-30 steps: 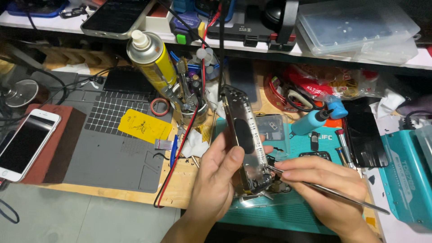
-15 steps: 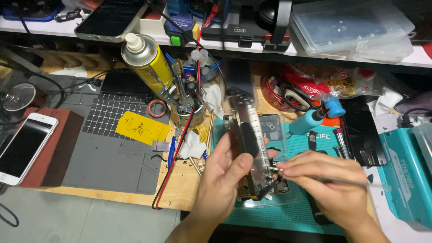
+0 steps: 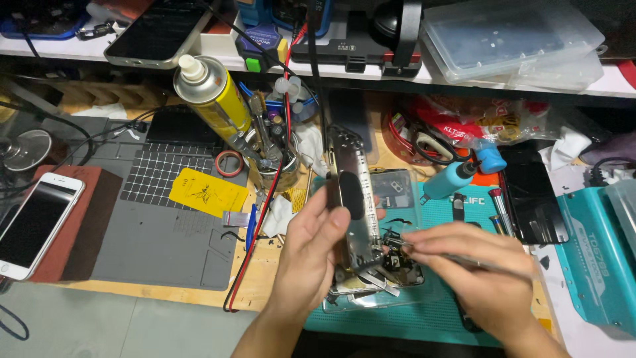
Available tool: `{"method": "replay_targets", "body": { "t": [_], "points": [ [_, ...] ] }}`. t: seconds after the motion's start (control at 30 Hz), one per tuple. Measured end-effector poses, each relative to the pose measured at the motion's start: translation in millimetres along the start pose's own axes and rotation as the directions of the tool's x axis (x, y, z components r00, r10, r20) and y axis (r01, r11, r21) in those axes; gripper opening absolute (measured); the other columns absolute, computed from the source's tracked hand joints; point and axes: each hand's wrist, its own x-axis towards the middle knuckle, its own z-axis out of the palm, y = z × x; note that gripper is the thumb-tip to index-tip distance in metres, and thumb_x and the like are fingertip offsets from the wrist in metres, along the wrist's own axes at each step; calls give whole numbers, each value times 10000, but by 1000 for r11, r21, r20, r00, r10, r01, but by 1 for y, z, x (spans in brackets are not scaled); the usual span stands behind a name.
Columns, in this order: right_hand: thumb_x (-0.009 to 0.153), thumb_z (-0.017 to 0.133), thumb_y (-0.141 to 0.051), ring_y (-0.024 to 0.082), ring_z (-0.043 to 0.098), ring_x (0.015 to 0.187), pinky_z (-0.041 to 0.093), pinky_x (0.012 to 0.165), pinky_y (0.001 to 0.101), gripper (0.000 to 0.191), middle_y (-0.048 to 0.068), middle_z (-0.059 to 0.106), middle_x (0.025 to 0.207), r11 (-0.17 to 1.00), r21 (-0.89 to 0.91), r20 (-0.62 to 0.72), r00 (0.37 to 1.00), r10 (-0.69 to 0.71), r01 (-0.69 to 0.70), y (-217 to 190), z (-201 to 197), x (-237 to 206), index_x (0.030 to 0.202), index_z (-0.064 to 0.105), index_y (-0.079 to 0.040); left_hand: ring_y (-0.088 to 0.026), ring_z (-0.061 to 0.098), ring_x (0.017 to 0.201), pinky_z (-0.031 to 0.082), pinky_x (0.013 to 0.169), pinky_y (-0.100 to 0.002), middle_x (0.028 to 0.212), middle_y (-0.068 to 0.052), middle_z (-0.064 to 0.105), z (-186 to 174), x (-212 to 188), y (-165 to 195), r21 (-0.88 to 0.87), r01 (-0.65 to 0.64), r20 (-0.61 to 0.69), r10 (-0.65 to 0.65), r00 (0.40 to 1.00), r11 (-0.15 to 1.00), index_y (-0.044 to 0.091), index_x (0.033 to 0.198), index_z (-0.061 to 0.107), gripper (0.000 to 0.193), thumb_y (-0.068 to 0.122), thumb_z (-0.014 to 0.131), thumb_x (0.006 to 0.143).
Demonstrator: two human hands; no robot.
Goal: The person holds a disassembled phone frame and uses a metal pick and tweezers to scrape and remove old adhesive and residue from its edges and interior. They spray a solvent onto the housing, then scrub the frame and the black circular pad area with a brush, working around the perimeter and inside the cavity.
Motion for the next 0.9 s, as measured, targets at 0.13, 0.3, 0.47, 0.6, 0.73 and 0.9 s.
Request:
{"method": "replay_targets", "body": {
  "t": [0.13,0.3,0.47,0.6,0.73,0.9],
  "points": [
    [767,791,22,210,802,874,611,780,290,163,144,796,985,994,-102,-55,998,17,-23,-10,9,-3,927,756,29,-269,646,1231,550,1040,-381,1310,-194,634,11,-9,-2,55,-68,-9,69,998,996,-78,1495,406,656,215,693,983],
    [768,786,28,219,804,877,647,785,288,165,151,795,987,997,-52,-62,997,52,-55,-8,13,-3,931,757,34,-275,651,1222,548,1042,-388,1310,-200,635,16,-11,-4,47,-88,-8,89,996,995,-90,1500,407,711,246,730,964],
    [769,790,23,222,805,888,646,799,290,176,150,793,1005,997,-55,-77,996,41,-45,-7,11,-5,942,754,25,-270,649,1212,546,1035,-389,1301,-205,637,17,-10,-4,52,-75,-22,76,997,996,-89,1506,410,711,254,725,968],
    [767,789,25,221,809,884,649,785,286,172,151,795,1003,998,-40,-61,997,49,-51,-8,11,-4,936,758,22,-257,649,1211,550,1032,-384,1297,-186,638,18,-10,-4,53,-77,-25,79,997,996,-69,1506,408,714,264,725,960],
    [775,785,26,218,808,891,601,799,302,162,142,794,987,997,-75,-52,999,10,-14,-8,11,-5,934,756,25,-258,650,1204,553,1012,-382,1288,-189,646,20,-11,-6,46,-78,-31,80,996,996,-77,1501,415,708,262,724,962],
    [802,755,25,209,808,869,599,788,306,132,136,798,961,1000,-24,-26,1000,13,-13,4,7,-13,935,763,25,-253,663,1193,562,1025,-368,1305,-187,649,16,-11,-6,73,-39,-2,39,999,997,-75,1489,431,684,261,718,968]
  ]
}}
